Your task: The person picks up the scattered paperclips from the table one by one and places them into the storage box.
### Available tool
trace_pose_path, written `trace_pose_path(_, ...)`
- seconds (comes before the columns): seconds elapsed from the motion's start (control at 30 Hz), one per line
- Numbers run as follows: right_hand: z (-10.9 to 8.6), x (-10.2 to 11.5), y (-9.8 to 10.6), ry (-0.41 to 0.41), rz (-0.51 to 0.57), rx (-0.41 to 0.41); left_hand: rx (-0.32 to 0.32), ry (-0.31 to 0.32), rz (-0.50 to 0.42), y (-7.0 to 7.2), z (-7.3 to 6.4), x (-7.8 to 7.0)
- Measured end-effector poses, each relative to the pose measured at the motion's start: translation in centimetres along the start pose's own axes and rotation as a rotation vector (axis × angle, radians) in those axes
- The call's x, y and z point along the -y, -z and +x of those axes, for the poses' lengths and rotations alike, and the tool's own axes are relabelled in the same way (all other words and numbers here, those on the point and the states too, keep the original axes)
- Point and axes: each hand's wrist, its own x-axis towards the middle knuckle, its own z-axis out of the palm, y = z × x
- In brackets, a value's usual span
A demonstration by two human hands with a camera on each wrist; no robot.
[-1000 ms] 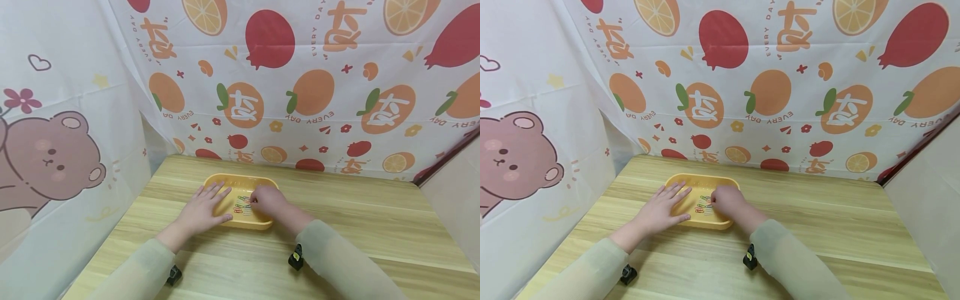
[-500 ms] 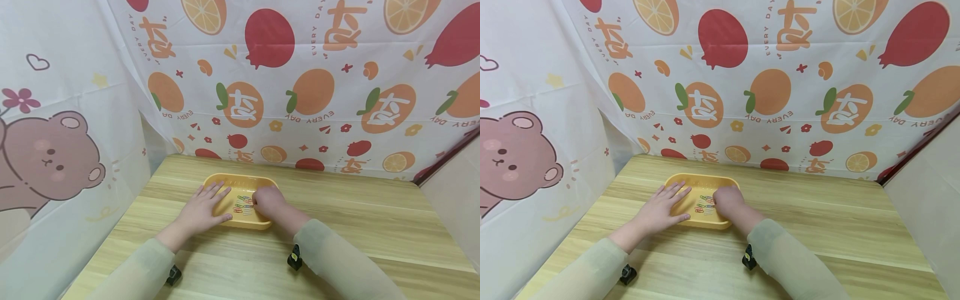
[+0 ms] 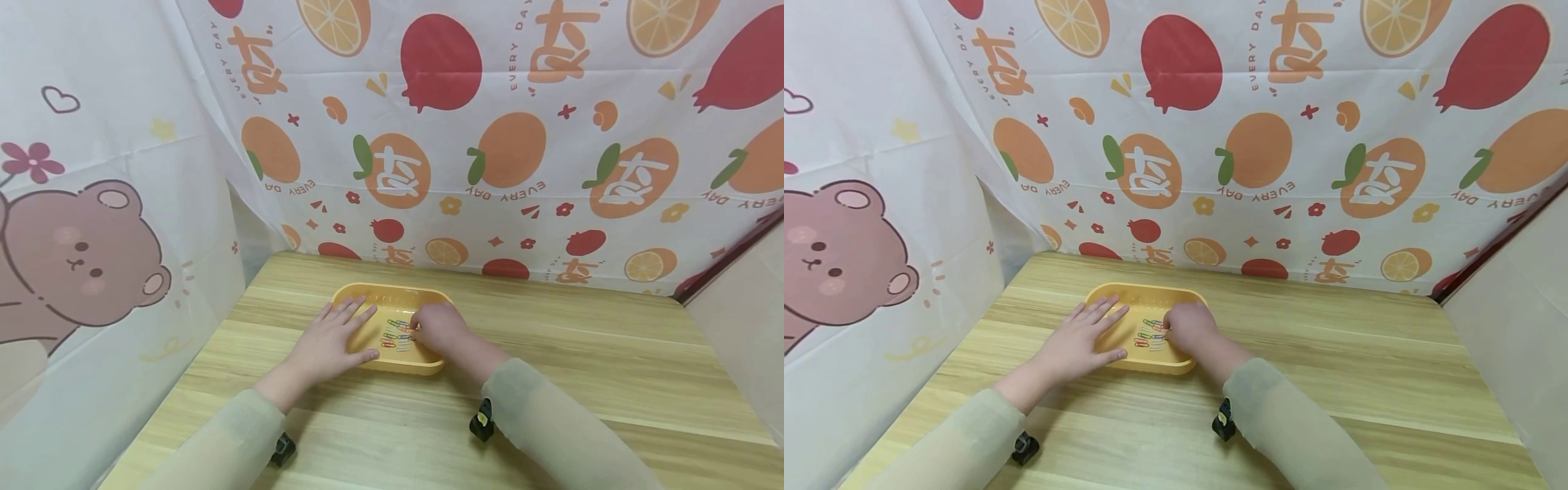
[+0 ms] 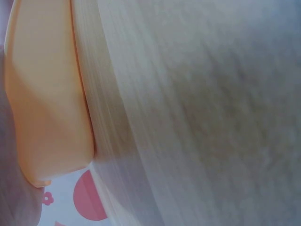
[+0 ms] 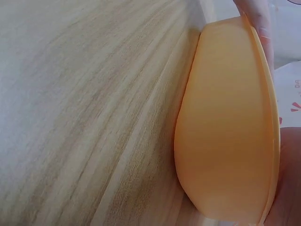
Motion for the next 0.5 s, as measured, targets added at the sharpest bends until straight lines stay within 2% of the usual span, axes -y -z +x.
trace_pose_path(0.33,-0.2,-0.6,0.9,-0.007,0.111,-0.057,0.006,0.002,-0.002,0.3,-0.1,-0.3)
trace_pose_path(0.5,-0.8,-1.2,1.5,-0.003,0.183,-0.118,0.011,0.015,-0.004,0.2,0.0,-0.2)
